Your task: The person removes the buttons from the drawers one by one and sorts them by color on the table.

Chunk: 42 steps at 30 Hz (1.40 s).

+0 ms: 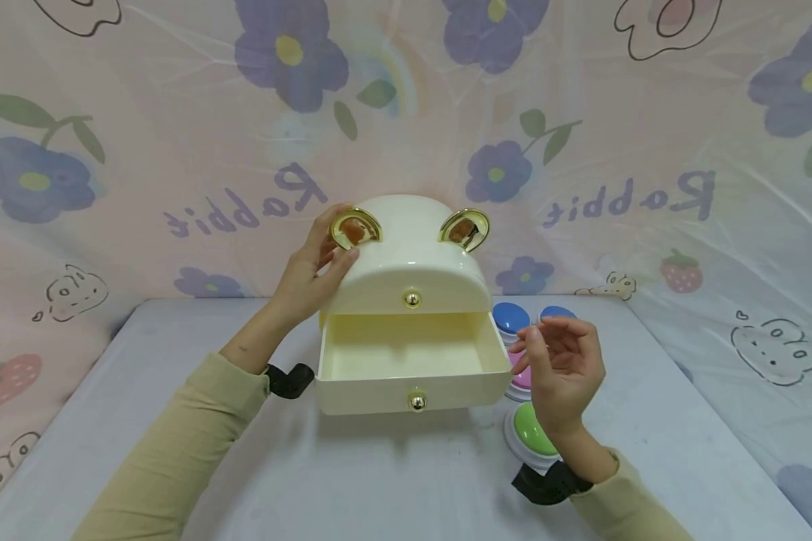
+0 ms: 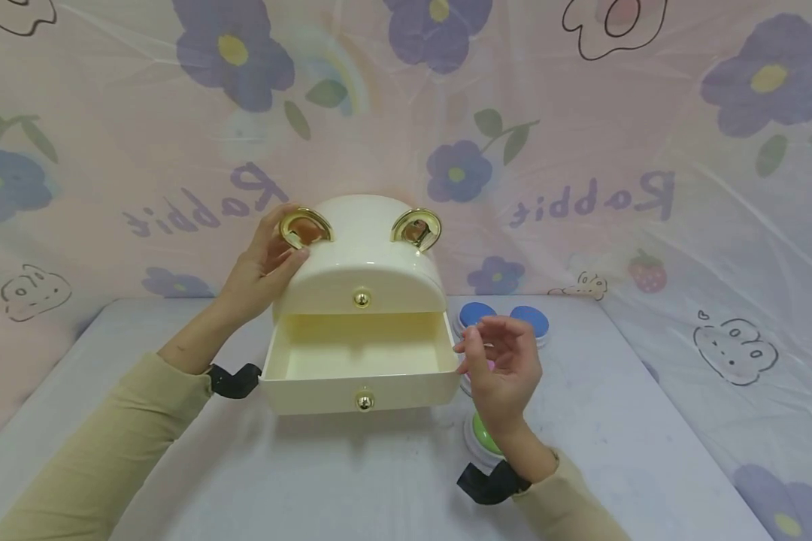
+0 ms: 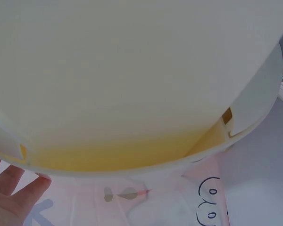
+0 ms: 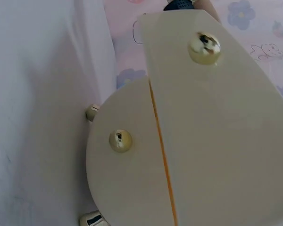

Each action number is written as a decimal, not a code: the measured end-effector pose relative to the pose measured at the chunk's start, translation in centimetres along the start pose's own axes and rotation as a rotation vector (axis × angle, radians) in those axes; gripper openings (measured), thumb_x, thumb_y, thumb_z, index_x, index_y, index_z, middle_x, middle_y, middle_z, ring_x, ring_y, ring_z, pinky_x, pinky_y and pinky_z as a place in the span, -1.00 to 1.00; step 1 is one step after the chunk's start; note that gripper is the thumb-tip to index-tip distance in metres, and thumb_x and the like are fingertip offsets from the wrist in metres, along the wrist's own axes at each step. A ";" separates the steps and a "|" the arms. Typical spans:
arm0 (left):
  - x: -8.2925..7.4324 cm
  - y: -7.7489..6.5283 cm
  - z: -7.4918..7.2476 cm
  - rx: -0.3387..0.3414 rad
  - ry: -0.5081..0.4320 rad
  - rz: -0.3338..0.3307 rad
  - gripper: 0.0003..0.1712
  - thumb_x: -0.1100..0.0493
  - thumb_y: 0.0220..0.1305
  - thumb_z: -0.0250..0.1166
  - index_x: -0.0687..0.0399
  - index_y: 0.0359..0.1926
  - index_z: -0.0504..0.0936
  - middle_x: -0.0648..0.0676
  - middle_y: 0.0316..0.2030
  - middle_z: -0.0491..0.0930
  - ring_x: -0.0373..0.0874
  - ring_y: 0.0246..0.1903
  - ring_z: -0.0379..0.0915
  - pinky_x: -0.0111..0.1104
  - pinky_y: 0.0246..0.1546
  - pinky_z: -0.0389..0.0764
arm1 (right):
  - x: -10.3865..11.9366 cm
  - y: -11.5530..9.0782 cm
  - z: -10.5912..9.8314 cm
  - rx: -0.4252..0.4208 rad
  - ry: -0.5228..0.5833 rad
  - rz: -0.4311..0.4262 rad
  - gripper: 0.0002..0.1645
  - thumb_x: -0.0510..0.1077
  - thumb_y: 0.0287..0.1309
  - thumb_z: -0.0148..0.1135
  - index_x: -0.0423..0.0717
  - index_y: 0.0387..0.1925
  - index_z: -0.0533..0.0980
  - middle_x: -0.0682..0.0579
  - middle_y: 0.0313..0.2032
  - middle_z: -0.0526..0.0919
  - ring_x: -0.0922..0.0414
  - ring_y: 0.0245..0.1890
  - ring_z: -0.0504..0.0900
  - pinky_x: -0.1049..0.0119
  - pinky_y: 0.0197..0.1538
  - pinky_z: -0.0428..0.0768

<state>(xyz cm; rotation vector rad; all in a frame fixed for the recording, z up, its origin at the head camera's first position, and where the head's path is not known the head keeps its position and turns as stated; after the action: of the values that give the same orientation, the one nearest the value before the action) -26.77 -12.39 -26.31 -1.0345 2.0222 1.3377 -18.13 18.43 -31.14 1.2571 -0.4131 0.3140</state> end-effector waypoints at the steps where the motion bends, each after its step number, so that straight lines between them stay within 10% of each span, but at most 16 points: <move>1: 0.0 0.0 0.0 0.000 -0.001 -0.001 -0.34 0.18 0.40 0.11 -0.27 0.41 0.10 0.16 0.27 0.34 0.10 0.30 0.29 0.06 0.31 0.28 | 0.1 -0.1 0.2 0.012 0.017 -0.016 -0.75 -0.57 0.01 0.06 -0.61 -0.19 0.38 -0.10 -0.36 0.65 0.18 -0.52 0.68 0.51 -0.56 0.58; 11: -0.3 0.0 0.0 0.004 0.004 -0.008 -0.34 0.17 0.39 0.12 -0.28 0.41 0.09 0.16 0.25 0.36 0.09 0.28 0.31 0.06 0.31 0.29 | 0.6 -2.3 1.8 0.149 0.095 -0.123 -0.76 -0.53 -0.01 0.18 -0.67 -0.32 0.35 -0.12 -0.46 0.66 0.23 -0.59 0.64 0.53 -0.59 0.57; 42: 0.0 0.0 0.0 0.001 -0.010 -0.014 -0.34 0.17 0.40 0.12 -0.30 0.41 0.10 0.16 0.26 0.36 0.09 0.29 0.30 0.06 0.32 0.27 | -1.0 -8.5 4.2 0.584 -0.048 -0.045 -0.68 -0.27 0.14 0.30 -0.43 -0.14 0.49 -0.15 -0.48 0.63 0.23 -0.60 0.59 0.58 -0.56 0.55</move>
<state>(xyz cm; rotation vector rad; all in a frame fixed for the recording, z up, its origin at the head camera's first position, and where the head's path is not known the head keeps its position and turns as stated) -26.75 -12.40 -26.28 -1.0373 2.0044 1.3323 -15.74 12.05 -37.77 1.8443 -0.3426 0.3816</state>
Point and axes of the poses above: each hand's wrist, its own y-axis towards the middle knuckle, its own z-axis out of the palm, x = y × z, the point moved 3 cm from there along y, towards the middle knuckle
